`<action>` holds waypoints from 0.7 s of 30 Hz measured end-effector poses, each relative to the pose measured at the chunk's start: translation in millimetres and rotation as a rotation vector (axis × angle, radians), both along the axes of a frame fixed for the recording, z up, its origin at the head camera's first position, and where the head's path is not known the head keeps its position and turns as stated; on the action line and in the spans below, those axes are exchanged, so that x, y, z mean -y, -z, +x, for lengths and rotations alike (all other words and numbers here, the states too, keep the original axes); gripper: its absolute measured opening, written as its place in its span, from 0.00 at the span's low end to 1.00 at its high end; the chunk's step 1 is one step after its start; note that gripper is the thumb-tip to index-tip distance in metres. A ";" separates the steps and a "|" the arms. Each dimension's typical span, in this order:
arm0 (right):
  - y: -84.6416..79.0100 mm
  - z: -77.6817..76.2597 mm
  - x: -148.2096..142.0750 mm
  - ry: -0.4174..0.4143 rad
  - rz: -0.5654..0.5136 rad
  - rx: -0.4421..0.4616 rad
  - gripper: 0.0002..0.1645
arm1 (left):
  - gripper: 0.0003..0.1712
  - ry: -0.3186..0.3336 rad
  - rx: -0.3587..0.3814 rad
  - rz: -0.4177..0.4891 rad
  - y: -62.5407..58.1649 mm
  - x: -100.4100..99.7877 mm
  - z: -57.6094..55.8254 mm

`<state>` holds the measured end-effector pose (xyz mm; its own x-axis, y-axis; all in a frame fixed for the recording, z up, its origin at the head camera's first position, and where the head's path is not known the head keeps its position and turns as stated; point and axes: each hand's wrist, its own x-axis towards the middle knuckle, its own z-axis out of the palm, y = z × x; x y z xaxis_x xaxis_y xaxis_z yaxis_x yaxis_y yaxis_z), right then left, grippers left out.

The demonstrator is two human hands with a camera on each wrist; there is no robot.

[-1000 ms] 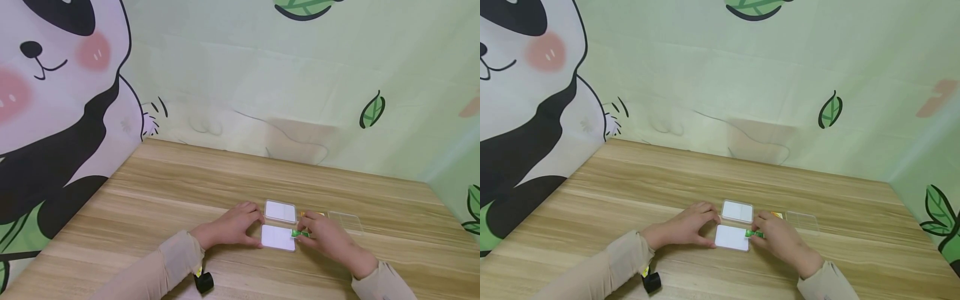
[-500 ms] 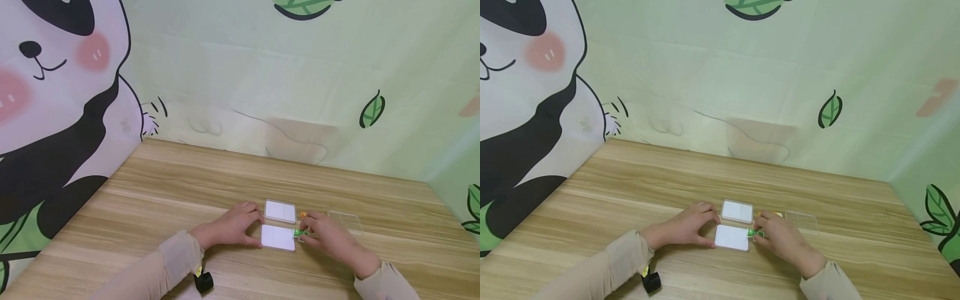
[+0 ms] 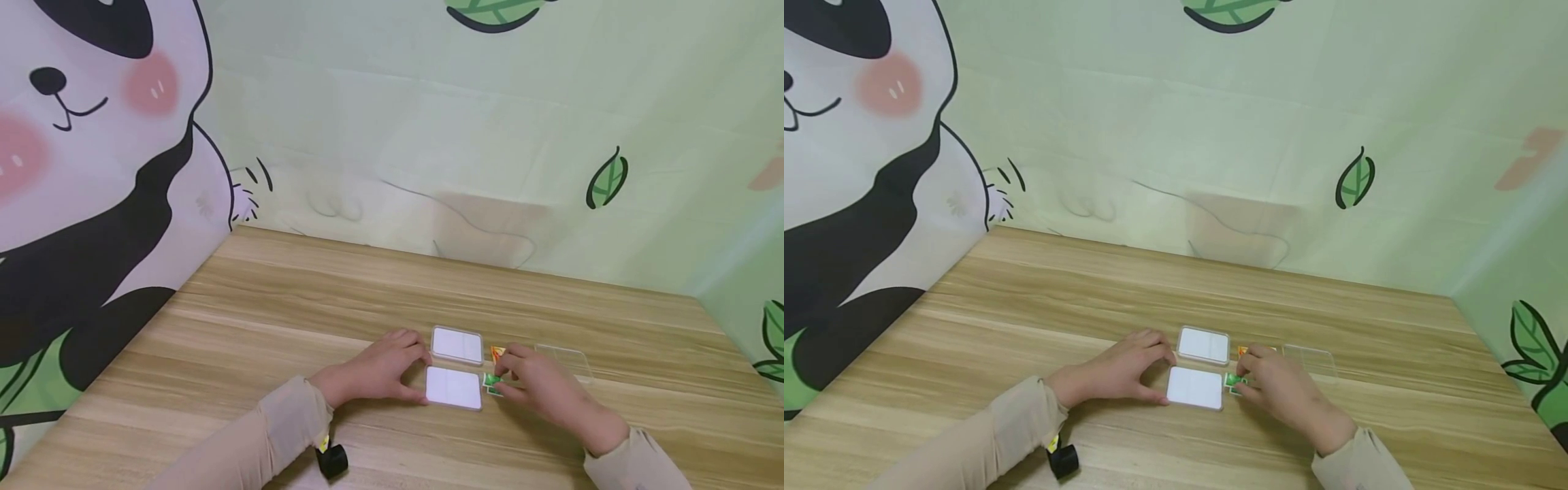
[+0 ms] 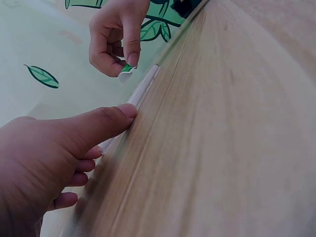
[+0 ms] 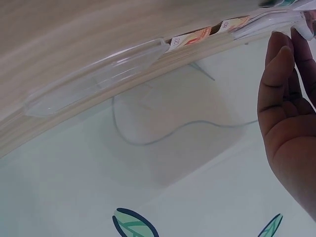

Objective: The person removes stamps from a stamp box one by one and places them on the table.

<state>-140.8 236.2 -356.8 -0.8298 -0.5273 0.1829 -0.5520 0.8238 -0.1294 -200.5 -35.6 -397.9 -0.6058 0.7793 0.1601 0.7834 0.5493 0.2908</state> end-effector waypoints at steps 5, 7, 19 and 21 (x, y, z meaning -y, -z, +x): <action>-1.0 -0.7 -2.3 -0.010 0.001 -0.003 0.07 | 0.31 0.004 -0.014 0.002 0.8 0.1 -0.4; -1.1 -0.6 -3.1 -0.003 0.002 -0.002 0.07 | 0.31 0.005 -0.015 0.004 0.8 0.2 -0.5; -0.8 -1.4 -7.3 0.006 0.009 0.004 0.07 | 0.31 0.002 -0.005 -0.001 -0.9 0.2 0.9; -1.3 -1.3 -7.8 0.002 0.010 0.005 0.07 | 0.31 0.001 -0.002 -0.003 -0.7 0.3 0.8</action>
<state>-142.2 244.0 -355.5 -0.8319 -0.5272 0.1734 -0.5494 0.8264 -0.1234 -199.8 -35.8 -397.2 -0.6047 0.7803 0.1594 0.7846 0.5492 0.2877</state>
